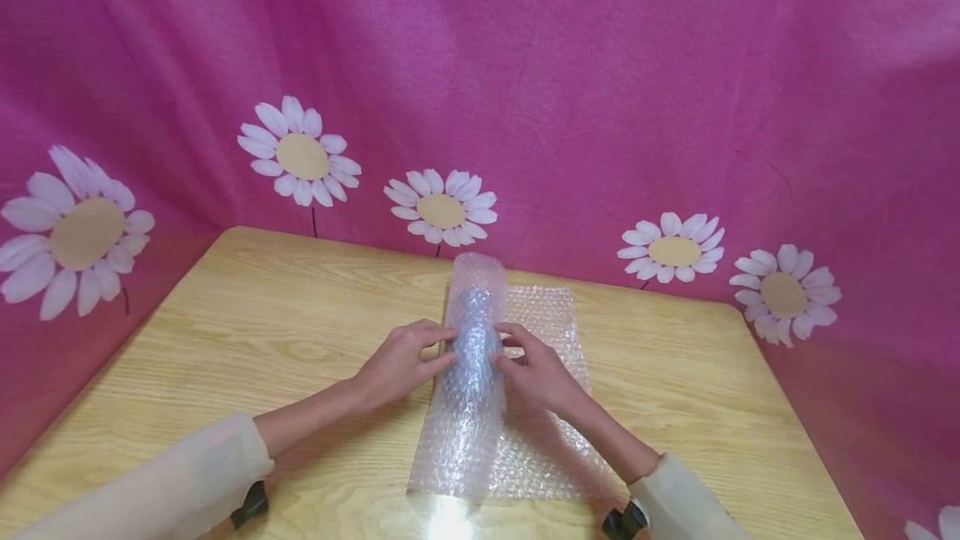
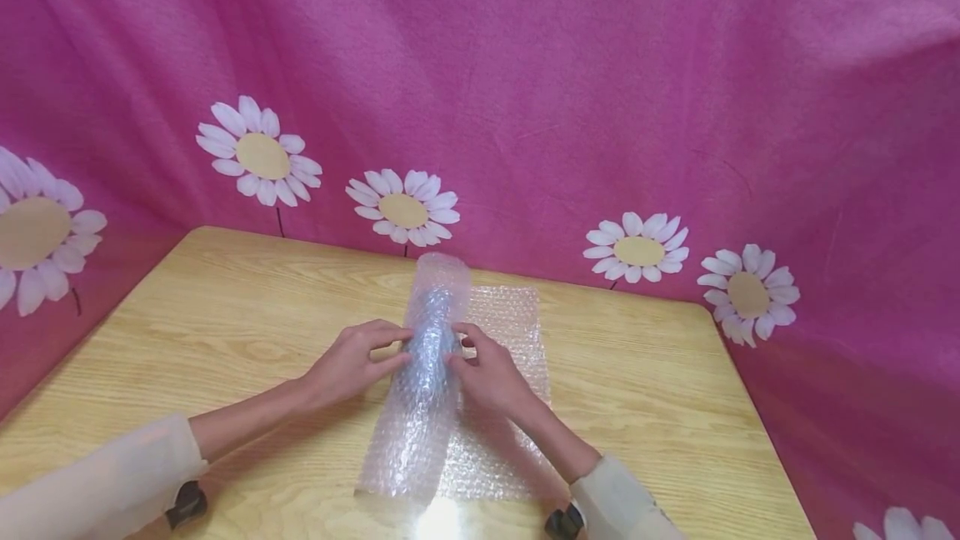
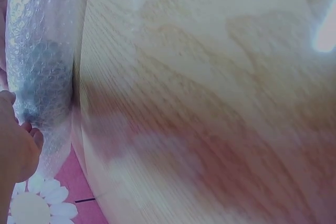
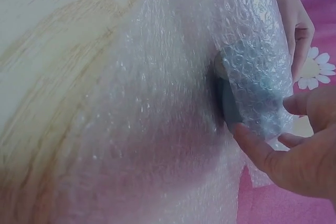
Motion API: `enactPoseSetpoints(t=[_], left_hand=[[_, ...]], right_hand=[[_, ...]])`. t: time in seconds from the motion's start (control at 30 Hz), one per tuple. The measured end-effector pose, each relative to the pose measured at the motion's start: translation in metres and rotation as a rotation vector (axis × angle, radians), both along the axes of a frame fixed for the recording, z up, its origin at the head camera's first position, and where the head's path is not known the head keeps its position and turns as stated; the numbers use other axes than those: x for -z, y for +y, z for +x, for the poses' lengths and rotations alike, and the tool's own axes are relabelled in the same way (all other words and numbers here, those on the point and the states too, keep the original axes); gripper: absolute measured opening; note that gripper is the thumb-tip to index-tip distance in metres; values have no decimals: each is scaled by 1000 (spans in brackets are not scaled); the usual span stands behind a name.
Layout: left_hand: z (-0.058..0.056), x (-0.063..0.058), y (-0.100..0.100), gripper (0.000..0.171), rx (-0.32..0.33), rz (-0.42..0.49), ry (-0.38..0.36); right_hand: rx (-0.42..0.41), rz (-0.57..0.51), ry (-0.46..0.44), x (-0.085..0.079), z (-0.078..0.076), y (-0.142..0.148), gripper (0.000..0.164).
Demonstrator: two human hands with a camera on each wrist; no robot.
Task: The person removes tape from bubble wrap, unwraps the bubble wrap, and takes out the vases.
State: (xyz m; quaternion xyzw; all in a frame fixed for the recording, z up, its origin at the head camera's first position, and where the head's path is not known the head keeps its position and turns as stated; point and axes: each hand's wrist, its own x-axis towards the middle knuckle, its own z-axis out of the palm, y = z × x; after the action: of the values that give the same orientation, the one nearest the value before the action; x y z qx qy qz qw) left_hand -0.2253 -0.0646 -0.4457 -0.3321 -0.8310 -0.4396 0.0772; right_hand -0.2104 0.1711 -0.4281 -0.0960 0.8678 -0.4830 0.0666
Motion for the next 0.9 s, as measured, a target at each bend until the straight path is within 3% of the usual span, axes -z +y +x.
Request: enactPoseSetpoints(t=[0.43, 0.9], left_hand=[[6, 1, -1, 37, -78, -21, -38], [7, 3, -7, 38, -97, 5, -70]], right_hand=[[-38, -21, -10, 0, 3, -6, 42], [-72, -19, 33, -3, -1, -12, 43]])
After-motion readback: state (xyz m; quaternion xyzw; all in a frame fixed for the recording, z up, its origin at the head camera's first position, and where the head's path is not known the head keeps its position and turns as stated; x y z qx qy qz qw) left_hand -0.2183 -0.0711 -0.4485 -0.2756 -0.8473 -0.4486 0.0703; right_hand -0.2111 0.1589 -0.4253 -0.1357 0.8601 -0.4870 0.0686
